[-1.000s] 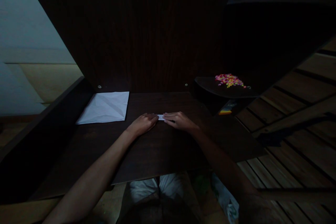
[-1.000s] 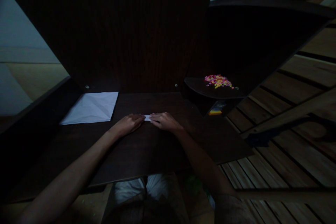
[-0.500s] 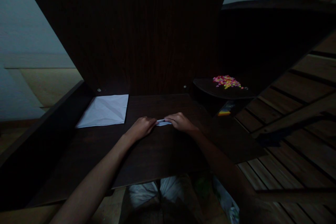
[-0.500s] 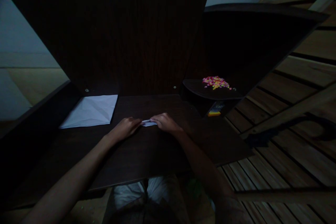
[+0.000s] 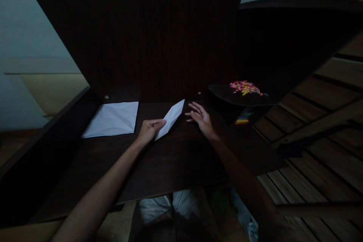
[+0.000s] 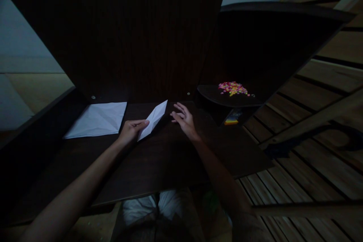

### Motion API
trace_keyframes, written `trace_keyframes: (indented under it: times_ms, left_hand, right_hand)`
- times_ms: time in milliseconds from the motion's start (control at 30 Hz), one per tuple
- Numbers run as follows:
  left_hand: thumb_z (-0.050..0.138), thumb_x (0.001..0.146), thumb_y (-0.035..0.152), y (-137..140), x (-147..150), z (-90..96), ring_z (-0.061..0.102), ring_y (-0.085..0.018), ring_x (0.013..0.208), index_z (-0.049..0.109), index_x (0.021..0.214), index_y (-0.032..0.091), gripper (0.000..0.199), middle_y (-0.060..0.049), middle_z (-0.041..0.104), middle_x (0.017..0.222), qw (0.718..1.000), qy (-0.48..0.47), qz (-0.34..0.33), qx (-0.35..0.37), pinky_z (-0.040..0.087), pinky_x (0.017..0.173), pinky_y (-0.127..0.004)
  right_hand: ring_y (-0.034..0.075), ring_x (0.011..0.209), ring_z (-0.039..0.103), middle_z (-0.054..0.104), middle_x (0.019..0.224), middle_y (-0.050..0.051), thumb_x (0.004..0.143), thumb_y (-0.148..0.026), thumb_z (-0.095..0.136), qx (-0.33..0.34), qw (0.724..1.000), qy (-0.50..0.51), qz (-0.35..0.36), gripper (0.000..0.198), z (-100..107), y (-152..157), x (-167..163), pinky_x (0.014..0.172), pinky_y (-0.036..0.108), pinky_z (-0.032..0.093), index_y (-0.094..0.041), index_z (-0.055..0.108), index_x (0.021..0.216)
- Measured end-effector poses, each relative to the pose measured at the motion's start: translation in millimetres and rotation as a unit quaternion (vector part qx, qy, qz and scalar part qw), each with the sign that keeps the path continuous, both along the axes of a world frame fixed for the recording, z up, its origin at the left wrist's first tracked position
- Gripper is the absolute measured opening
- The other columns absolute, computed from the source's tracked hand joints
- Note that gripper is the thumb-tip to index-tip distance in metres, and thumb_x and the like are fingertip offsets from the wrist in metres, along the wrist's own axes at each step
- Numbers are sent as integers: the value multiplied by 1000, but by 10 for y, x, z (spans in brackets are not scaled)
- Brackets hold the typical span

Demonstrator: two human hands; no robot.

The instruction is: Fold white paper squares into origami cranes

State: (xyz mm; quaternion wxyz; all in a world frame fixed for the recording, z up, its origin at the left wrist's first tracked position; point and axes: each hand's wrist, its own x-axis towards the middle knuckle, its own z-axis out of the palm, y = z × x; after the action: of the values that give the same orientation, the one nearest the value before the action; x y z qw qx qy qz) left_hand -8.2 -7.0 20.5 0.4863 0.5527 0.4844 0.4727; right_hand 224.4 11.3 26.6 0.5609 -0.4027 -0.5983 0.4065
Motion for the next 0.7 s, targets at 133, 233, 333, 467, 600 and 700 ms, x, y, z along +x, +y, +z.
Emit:
trace_keyframes:
  times_ms: [133,233,333,467,600,700]
  left_hand:
    - [79,57,48,-43,143,-78,65,-24,77,77,88,13,47,-10,75,87,994,-101,22,-31,47,73,-33]
    - [78,60,45,-96,193,-90,65,-23,75,77,80,14,37,-8,75,83,995,-91,-1,-32,47,75,-32]
    - [76,64,41,-127,197,-71,64,-22,77,77,75,15,29,-5,75,80,996,-74,-38,-25,46,78,-30]
    - [73,68,44,-140,200,-44,63,-19,72,76,72,15,30,-4,73,75,996,-58,-62,-30,45,72,-27]
    - [75,66,45,-146,200,-49,63,-17,69,75,78,14,33,-5,73,76,993,-75,-80,-37,46,68,-26]
    - [75,66,46,-146,190,-68,64,-18,68,75,78,13,35,-5,73,74,991,-83,-90,-43,46,67,-26]
  right_hand:
    - [17,69,67,70,82,8,68,-48,73,-84,991,-3,107,40,-113,-42,-188,54,26,54,-14,67,88]
    - [12,54,61,63,61,1,70,-47,72,-105,986,10,131,34,-158,-73,-282,52,24,51,-14,63,68]
    - [11,50,59,62,57,-1,70,-47,72,-140,975,42,166,34,-169,-79,-296,50,24,50,-15,60,67]
    - [10,46,57,61,53,-2,68,-46,73,-151,969,41,193,34,-180,-76,-287,46,22,46,-16,56,66]
    - [10,44,56,59,50,-3,70,-45,70,-139,970,2,199,33,-196,-81,-303,45,21,44,-16,55,65]
    - [11,44,56,59,50,-3,70,-45,69,-135,973,-10,188,32,-199,-90,-321,45,22,44,-17,55,67]
